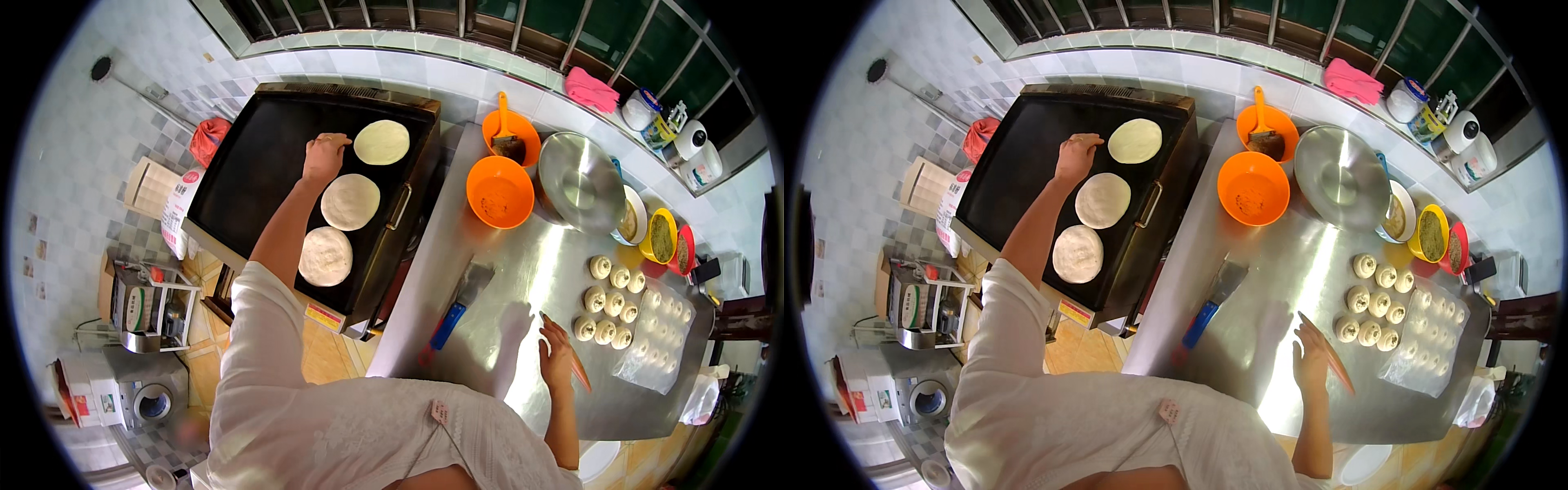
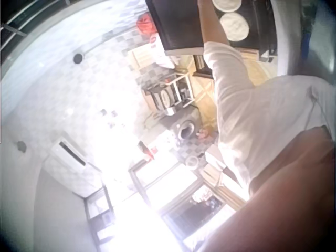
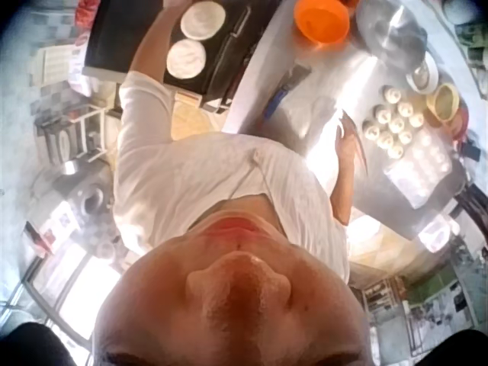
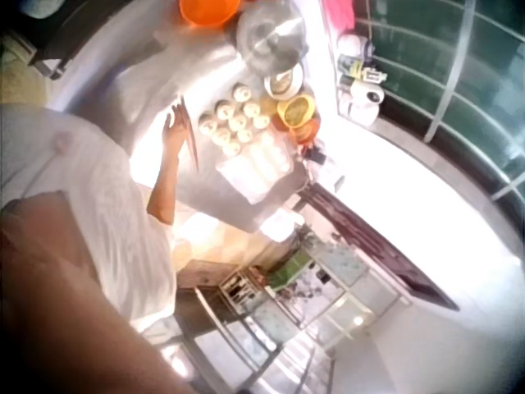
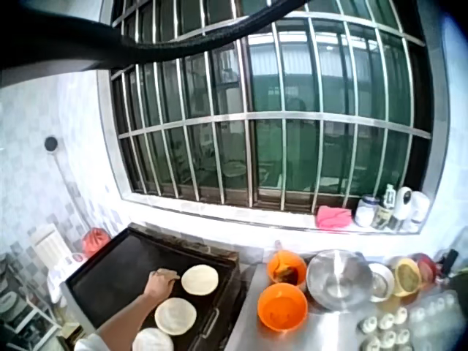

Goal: The person rolls dough balls into flat circles using a rolling pin on a stainless steel counter. They then place the flattened dough onto a hot griddle to cook. The process is repeated for multiple dough pieces.

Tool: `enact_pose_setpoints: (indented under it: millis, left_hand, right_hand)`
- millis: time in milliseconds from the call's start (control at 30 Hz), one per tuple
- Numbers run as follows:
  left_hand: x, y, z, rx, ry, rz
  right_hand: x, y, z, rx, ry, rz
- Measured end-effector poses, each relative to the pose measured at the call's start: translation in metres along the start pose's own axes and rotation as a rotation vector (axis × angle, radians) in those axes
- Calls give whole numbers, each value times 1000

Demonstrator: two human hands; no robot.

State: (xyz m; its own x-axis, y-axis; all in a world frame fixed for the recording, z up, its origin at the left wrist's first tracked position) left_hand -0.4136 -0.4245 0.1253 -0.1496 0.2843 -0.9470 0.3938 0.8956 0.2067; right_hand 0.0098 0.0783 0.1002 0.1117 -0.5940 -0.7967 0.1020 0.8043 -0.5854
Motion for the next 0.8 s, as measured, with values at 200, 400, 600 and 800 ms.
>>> enact_pose_setpoints:
  millis: [200,400,600,800]
  left_hand:
    - [22,39,19,-22,-421,-283]
    - [18,18,13,-141,-253,-170]
    - [38,13,-8,-136,-360,-155]
    - [33,-2,-19,-166,-129,-12]
  right_hand:
    - [3,33,34,83,17,-1]
    - [15,58,64,143,41,-11]
    - [20,61,62,175,30,-13]
    - [16,74,59,203,77,24]
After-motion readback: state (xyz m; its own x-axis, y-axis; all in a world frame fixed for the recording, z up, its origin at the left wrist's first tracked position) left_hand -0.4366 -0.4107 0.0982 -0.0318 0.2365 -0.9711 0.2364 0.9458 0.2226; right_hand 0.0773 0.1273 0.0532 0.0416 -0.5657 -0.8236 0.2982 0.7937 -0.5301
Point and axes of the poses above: each hand's wrist, its own z-axis away from the middle knuckle, its own x-axis out of the palm, y = z × x, the point moved 3 cm from there along -z, towards the middle knuckle, and after that the axes turned 10 degrees about -y, right-handed, at the moved point
